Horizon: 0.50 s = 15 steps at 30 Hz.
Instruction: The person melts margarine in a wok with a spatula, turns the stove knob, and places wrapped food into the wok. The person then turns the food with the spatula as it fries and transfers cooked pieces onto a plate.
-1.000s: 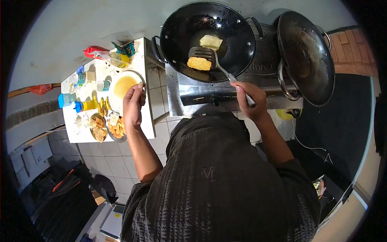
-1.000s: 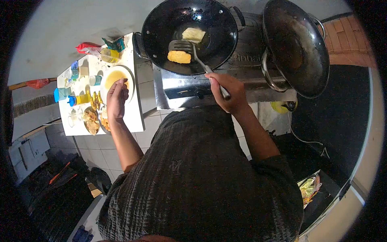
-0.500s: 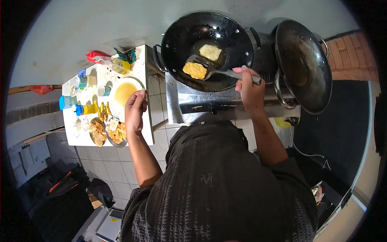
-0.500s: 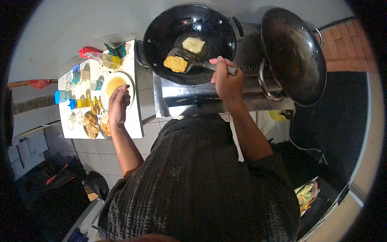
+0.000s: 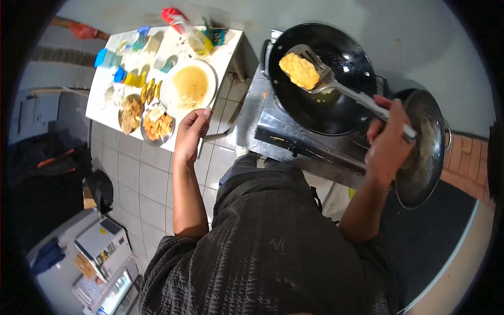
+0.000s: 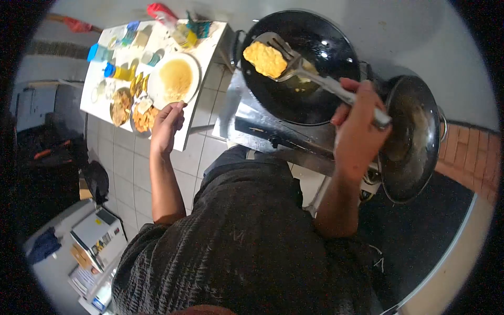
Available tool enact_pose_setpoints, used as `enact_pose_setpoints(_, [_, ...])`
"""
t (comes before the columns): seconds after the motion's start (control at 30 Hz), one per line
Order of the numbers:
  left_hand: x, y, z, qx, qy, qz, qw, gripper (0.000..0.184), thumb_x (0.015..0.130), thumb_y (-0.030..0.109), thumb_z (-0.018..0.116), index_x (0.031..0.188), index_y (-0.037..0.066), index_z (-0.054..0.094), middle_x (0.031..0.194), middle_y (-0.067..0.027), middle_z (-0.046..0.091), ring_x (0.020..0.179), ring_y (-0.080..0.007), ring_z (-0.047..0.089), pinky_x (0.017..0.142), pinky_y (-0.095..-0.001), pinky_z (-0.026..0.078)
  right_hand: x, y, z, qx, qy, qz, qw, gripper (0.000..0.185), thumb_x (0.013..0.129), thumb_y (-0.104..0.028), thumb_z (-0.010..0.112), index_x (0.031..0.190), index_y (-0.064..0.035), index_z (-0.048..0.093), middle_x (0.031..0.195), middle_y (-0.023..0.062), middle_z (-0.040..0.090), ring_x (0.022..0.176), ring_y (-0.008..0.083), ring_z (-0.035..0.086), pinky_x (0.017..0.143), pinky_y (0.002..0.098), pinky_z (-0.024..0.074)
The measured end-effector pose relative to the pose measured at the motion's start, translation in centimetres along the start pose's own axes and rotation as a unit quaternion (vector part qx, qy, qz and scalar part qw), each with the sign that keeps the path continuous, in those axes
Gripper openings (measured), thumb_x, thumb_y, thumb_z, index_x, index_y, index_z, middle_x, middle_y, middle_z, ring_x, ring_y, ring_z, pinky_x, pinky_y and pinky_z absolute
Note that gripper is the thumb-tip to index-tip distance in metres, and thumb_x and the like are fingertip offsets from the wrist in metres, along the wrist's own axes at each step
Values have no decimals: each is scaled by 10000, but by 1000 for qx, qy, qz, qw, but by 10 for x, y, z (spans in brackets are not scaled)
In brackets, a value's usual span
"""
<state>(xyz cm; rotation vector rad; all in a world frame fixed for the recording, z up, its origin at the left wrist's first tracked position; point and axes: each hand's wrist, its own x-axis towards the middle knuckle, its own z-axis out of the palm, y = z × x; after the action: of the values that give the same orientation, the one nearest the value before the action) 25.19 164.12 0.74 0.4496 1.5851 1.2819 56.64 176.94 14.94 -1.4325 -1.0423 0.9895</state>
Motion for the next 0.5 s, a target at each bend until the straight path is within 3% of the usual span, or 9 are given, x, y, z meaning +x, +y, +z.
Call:
enact_pose_setpoints(0.27, [-26, -25, -93, -86, 82, 13, 993, 208, 914, 239, 635, 948, 34, 645, 650, 73, 458, 564, -36, 356, 518, -212, 267, -53, -44, 76, -28, -111, -63, 991, 354, 952, -260, 510, 867, 36, 686, 499, 3, 475, 410, 48, 366, 398, 214, 256])
enact_pose_setpoints(0.5, [-49, -35, -255, -83, 144, 6, 986, 185, 909, 244, 640, 929, 61, 647, 675, 77, 475, 586, -37, 373, 532, -207, 285, -137, 13, 219, -49, -199, 10, 979, 370, 950, -286, 513, 867, 39, 670, 486, -4, 453, 406, 64, 382, 389, 224, 263])
